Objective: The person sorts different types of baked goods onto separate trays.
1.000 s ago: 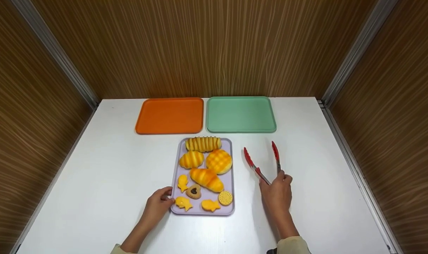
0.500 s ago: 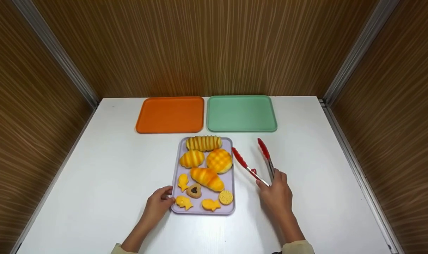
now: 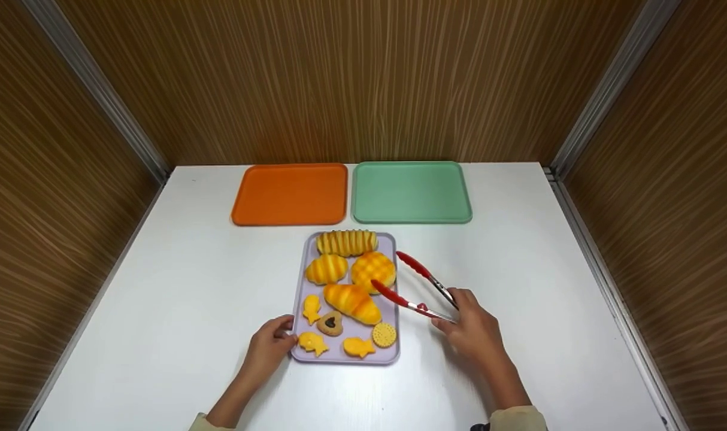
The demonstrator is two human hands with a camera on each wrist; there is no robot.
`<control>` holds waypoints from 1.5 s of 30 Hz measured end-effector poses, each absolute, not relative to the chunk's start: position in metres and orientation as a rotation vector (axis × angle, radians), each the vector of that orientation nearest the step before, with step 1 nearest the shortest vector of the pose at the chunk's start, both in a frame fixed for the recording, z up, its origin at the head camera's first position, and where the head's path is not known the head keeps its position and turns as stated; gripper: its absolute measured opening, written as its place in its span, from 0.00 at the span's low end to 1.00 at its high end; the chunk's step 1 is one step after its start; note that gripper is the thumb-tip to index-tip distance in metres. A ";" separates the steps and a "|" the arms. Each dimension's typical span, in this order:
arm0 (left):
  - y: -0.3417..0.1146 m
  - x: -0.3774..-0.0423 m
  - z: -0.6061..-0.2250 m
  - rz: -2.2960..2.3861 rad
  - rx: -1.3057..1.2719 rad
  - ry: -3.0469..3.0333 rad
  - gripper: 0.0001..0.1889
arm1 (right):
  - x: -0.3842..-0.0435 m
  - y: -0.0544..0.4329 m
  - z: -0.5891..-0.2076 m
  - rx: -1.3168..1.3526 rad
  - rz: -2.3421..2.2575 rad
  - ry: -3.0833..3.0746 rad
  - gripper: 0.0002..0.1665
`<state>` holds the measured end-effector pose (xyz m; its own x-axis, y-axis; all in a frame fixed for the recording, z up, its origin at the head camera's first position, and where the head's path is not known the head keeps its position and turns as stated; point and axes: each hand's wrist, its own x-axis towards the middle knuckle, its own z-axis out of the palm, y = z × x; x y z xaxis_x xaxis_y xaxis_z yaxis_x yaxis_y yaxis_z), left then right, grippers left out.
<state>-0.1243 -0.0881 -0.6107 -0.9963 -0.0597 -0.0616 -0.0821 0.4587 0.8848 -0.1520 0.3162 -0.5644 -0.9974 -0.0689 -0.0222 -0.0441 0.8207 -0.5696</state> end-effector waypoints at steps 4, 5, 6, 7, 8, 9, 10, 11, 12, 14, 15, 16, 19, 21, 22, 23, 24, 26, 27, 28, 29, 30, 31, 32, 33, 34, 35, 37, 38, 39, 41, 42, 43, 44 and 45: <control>-0.087 -0.125 -0.610 1.616 -0.157 2.645 0.20 | -0.157 0.317 -0.563 -0.127 -0.855 2.947 0.43; -0.087 -0.125 -0.610 1.615 -0.165 2.639 0.20 | -0.159 0.317 -0.563 -0.132 -0.843 2.940 0.43; -0.087 -0.125 -0.610 1.610 -0.171 2.636 0.20 | -0.160 0.317 -0.563 -0.137 -0.829 2.935 0.43; -0.086 -0.125 -0.610 1.609 -0.176 2.633 0.20 | -0.161 0.316 -0.562 -0.142 -0.818 2.931 0.43; -0.086 -0.125 -0.609 1.610 -0.180 2.630 0.20 | -0.163 0.317 -0.562 -0.151 -0.807 2.933 0.42; -0.086 -0.125 -0.609 1.611 -0.182 2.629 0.20 | -0.164 0.316 -0.561 -0.158 -0.800 2.935 0.42; -0.086 -0.125 -0.609 1.615 -0.179 2.630 0.20 | -0.165 0.316 -0.561 -0.169 -0.792 2.939 0.42; -0.086 -0.125 -0.610 1.619 -0.174 2.632 0.20 | -0.166 0.316 -0.560 -0.175 -0.783 2.943 0.42; -0.086 -0.125 -0.610 1.621 -0.172 2.635 0.20 | -0.167 0.315 -0.560 -0.181 -0.775 2.947 0.41; -0.086 -0.125 -0.610 1.624 -0.173 2.637 0.20 | -0.169 0.314 -0.558 -0.182 -0.760 2.952 0.42; -0.087 -0.125 -0.610 1.623 -0.168 2.640 0.20 | -0.170 0.313 -0.558 -0.183 -0.751 2.954 0.42; -0.087 -0.125 -0.611 1.623 -0.162 2.643 0.21 | -0.170 0.313 -0.558 -0.181 -0.743 2.956 0.42; -0.088 -0.124 -0.612 1.616 -0.148 2.650 0.21 | -0.173 0.310 -0.557 -0.176 -0.722 2.957 0.42; -0.088 -0.124 -0.612 1.618 -0.135 2.653 0.21 | -0.174 0.309 -0.557 -0.190 -0.710 2.967 0.42; -0.088 -0.124 -0.612 1.621 -0.132 2.652 0.20 | -0.174 0.308 -0.558 -0.203 -0.705 2.973 0.41; -0.089 -0.124 -0.612 1.628 -0.127 2.649 0.20 | -0.175 0.308 -0.558 -0.229 -0.699 2.986 0.41; -0.089 -0.124 -0.612 1.635 -0.124 2.645 0.20 | -0.175 0.308 -0.559 -0.258 -0.692 3.001 0.40; -0.089 -0.124 -0.612 1.651 -0.116 2.634 0.20 | -0.176 0.307 -0.561 -0.304 -0.677 3.029 0.39; -0.089 -0.124 -0.612 1.655 -0.116 2.627 0.20 | -0.176 0.307 -0.562 -0.321 -0.672 3.041 0.38; -0.089 -0.124 -0.612 1.659 -0.117 2.621 0.20 | -0.177 0.308 -0.563 -0.335 -0.669 3.050 0.38; -0.089 -0.124 -0.611 1.664 -0.117 2.615 0.20 | -0.177 0.308 -0.563 -0.343 -0.667 3.059 0.37; -0.088 -0.124 -0.611 1.663 -0.124 2.611 0.20 | -0.176 0.308 -0.563 -0.338 -0.672 3.058 0.37; -0.088 -0.124 -0.611 1.661 -0.131 2.608 0.21 | -0.176 0.308 -0.564 -0.327 -0.678 3.055 0.37; -0.088 -0.124 -0.611 1.658 -0.135 2.606 0.21 | -0.175 0.309 -0.564 -0.323 -0.684 3.055 0.37; -0.088 -0.125 -0.611 1.655 -0.137 2.607 0.21 | -0.174 0.309 -0.564 -0.317 -0.693 3.055 0.37; -0.088 -0.125 -0.611 1.653 -0.140 2.609 0.21 | -0.173 0.309 -0.565 -0.315 -0.702 3.055 0.36; -0.088 -0.125 -0.611 1.652 -0.144 2.611 0.21 | -0.173 0.310 -0.565 -0.315 -0.711 3.059 0.36; -0.087 -0.126 -0.611 1.650 -0.154 2.609 0.21 | -0.171 0.310 -0.566 -0.313 -0.728 3.063 0.37; -0.087 -0.126 -0.611 1.648 -0.152 2.612 0.21 | -0.171 0.311 -0.567 -0.311 -0.737 3.065 0.37; -0.087 -0.126 -0.611 1.649 -0.162 2.605 0.21 | -0.170 0.311 -0.567 -0.306 -0.746 3.062 0.37; -0.086 -0.126 -0.611 1.653 -0.176 2.596 0.21 | -0.168 0.312 -0.568 -0.290 -0.760 3.052 0.37; -0.086 -0.126 -0.611 1.656 -0.183 2.593 0.21 | -0.168 0.312 -0.568 -0.282 -0.767 3.043 0.37; -0.086 -0.125 -0.612 1.656 -0.189 2.592 0.21 | -0.167 0.312 -0.567 -0.277 -0.773 3.036 0.37; -0.086 -0.125 -0.612 1.657 -0.194 2.591 0.21 | -0.167 0.312 -0.567 -0.276 -0.779 3.031 0.37; -0.086 -0.125 -0.612 1.660 -0.205 2.585 0.21 | -0.166 0.312 -0.567 -0.277 -0.784 3.029 0.37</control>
<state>-0.1247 -0.0864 -0.6119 -0.9892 -0.0779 -0.1241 -0.1453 0.4102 0.9004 -0.1662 0.3118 -0.5668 -0.9844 -0.1705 0.0434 -0.1701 0.8597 -0.4816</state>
